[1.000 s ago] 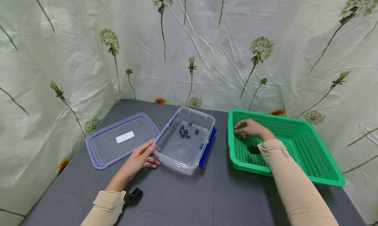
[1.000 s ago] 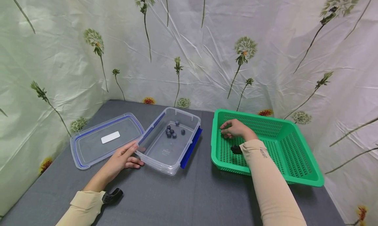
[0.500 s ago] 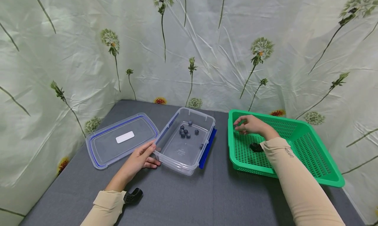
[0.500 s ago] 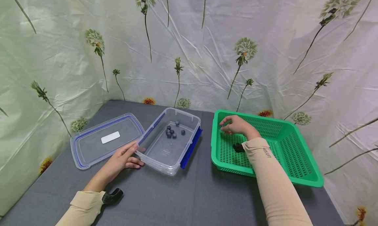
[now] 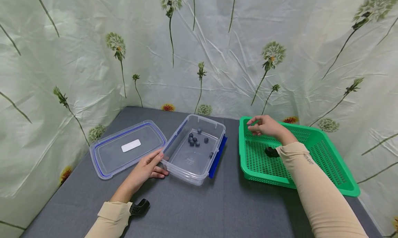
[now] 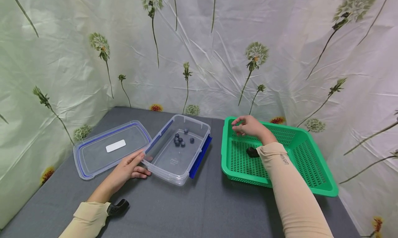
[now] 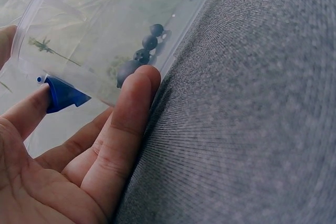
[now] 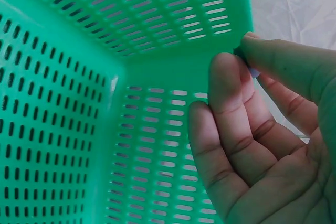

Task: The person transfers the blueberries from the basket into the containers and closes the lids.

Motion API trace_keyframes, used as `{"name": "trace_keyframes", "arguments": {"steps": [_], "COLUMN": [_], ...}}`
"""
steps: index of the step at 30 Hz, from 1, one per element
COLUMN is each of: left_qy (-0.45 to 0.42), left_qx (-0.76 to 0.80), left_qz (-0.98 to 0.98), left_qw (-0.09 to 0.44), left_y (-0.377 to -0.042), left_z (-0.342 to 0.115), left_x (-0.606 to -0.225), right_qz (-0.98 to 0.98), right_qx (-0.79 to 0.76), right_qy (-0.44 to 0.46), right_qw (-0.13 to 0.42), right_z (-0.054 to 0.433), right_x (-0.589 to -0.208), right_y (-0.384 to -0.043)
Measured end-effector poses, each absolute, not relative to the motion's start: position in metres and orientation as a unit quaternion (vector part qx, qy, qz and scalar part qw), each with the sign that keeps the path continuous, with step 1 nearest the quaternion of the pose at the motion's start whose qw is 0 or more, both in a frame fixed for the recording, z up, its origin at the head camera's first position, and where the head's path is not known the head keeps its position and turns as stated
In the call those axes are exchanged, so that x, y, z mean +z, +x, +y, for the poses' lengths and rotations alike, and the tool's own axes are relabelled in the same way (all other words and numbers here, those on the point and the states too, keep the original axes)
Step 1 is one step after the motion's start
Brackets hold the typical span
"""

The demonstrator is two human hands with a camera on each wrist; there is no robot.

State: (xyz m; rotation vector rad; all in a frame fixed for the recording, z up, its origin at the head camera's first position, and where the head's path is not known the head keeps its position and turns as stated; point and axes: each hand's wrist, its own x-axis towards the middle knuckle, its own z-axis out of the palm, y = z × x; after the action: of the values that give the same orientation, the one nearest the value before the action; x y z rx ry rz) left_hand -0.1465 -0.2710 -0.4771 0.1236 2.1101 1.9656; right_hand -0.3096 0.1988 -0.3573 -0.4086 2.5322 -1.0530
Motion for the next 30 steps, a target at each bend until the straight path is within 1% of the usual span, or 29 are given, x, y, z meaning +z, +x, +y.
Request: {"name": "trace_keyframes", "arguments": {"steps": [14, 25, 30], "left_qy": [0.045, 0.039, 0.037], "left_qx": [0.676, 0.674, 0.674], "left_qz": [0.725, 0.727, 0.727], "left_qw": [0.125, 0.124, 0.124], "left_y": [-0.146, -0.146, -0.146], "left_z": [-0.271, -0.272, -0.271], "left_x": [-0.477, -0.478, -0.478], "right_qz": [0.897, 0.89, 0.885], "right_qx": [-0.383, -0.389, -0.394], "right_qy": [-0.154, -0.19, -0.199], "right_qw": [0.157, 0.143, 0.146], "right_z": [0.187, 0.165, 0.153], "right_x": [-0.344, -0.336, -0.337], "right_y": [-0.313, -0.312, -0.313]}}
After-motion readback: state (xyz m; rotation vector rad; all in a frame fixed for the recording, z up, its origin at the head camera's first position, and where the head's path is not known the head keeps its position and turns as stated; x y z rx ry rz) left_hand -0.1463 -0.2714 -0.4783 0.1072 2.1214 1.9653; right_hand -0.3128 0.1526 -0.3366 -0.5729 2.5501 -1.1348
